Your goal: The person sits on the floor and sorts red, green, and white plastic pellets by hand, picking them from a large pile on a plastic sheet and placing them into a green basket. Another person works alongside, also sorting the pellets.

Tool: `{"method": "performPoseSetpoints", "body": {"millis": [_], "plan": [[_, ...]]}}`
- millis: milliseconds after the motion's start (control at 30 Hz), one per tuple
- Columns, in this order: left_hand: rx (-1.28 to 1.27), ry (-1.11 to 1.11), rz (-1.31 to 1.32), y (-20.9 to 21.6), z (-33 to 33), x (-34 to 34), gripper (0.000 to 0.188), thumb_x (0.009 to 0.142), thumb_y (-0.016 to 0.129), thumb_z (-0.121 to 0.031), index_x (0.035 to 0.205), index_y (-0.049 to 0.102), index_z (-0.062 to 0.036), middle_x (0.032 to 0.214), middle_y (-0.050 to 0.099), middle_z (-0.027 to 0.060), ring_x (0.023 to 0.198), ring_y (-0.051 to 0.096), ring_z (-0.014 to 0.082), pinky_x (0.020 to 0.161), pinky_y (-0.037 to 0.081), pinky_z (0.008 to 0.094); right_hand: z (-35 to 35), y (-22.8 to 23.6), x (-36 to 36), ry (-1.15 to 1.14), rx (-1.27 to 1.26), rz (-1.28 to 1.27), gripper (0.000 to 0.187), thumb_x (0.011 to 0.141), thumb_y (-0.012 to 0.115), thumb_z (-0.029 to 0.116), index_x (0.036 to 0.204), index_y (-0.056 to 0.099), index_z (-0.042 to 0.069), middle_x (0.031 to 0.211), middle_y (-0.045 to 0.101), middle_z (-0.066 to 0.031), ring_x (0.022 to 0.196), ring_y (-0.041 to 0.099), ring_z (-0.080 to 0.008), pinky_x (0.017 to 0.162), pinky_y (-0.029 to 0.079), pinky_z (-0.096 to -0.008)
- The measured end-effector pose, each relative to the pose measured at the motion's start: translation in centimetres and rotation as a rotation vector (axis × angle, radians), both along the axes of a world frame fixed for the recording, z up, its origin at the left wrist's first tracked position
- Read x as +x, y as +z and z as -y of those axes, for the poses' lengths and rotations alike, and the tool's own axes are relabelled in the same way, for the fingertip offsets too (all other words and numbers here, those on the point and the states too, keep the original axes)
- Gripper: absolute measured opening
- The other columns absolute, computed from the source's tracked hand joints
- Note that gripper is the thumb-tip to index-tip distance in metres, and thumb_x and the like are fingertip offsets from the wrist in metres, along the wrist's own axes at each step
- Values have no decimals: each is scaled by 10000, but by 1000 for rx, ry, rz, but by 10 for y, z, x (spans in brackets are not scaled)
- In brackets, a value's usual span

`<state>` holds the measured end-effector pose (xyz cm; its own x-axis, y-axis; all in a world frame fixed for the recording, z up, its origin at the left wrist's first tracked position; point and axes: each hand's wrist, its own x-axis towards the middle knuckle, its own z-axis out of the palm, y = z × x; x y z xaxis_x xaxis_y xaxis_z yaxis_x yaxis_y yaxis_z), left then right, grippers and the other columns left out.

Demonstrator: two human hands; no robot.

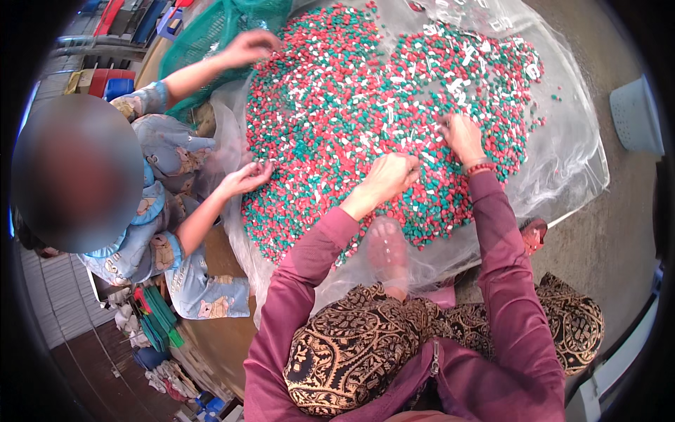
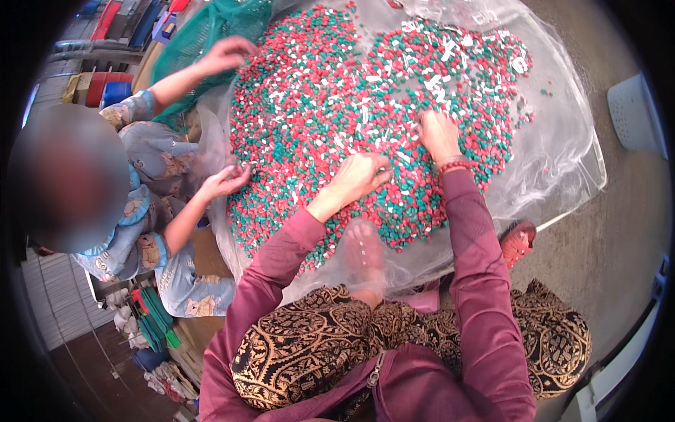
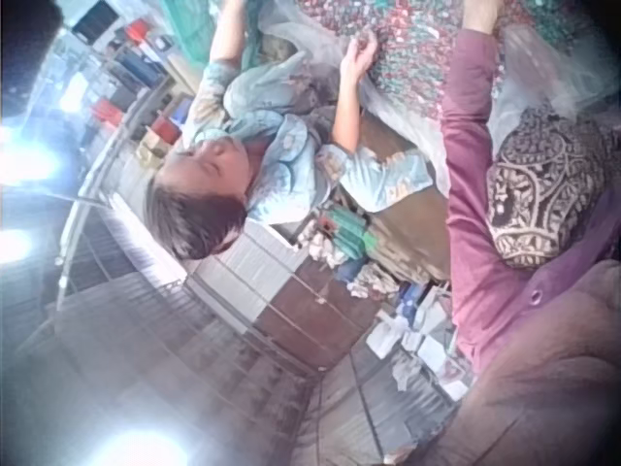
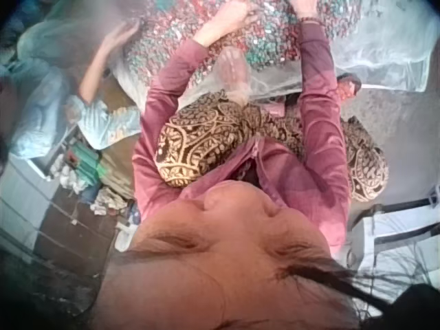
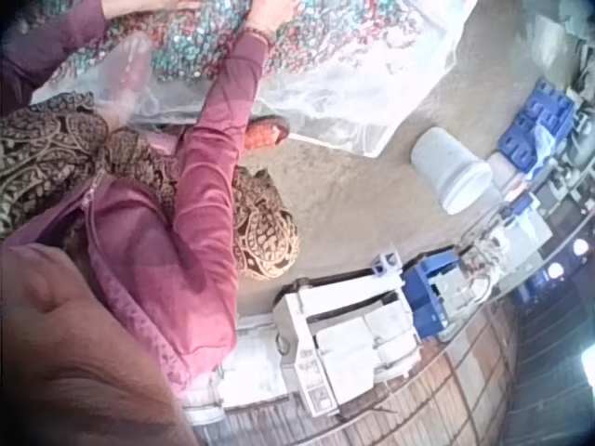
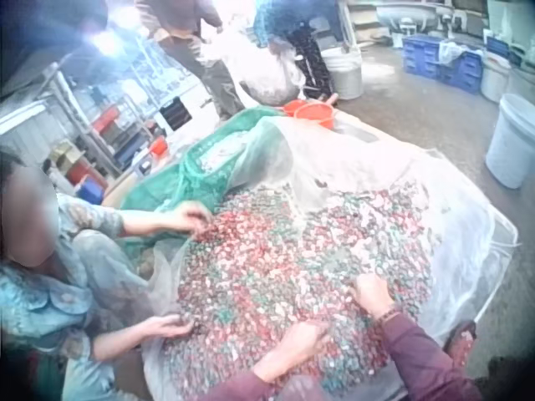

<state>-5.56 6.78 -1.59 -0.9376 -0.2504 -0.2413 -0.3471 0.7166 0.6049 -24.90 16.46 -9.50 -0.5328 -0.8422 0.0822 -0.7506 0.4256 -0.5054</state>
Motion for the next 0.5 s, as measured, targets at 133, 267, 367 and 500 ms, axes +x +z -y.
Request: {"method": "performPoseSetpoints", "body": {"millis": [133, 267, 367, 500], "plan": [[305, 344, -327, 5, 50, 3, 148, 824, 535, -170, 869, 601, -45, 732, 612, 95, 604, 583, 178, 511, 464, 331, 3, 10, 20, 21, 86, -87, 119, 798, 568, 124, 730, 612, 37, 719, 629, -188, 669, 641, -356, 555, 504, -450], [1476, 585, -320, 36, 96, 0, 102, 765, 451, -88, 855, 488, -58, 719, 495, 21, 534, 403, 76, 371, 236, 178, -12, 30, 50, 51, 213, -10, 133, 783, 567, 105, 689, 599, 15, 689, 621, -187, 655, 645, -346, 558, 511, -443], [1171, 626, -159, 34, 109, -22, 182, 814, 488, -176, 872, 572, -26, 658, 490, 7, 522, 406, 83, 389, 275, 197, -20, 40, 57, 23, 201, 231, 146, 776, 619, 129, 771, 640, -16, 728, 633, -208, 704, 645, -344, 612, 510, -419], [-178, 370, 148, 17, 85, -66, 290, 824, 636, -283, 787, 667, 3, 752, 659, 159, 734, 660, 300, 666, 507, 428, -36, 38, 43, -216, -110, 814, 145, 774, 707, 134, 810, 675, -3, 681, 645, -67, 603, 595, -174, 556, 448, -284]]}}
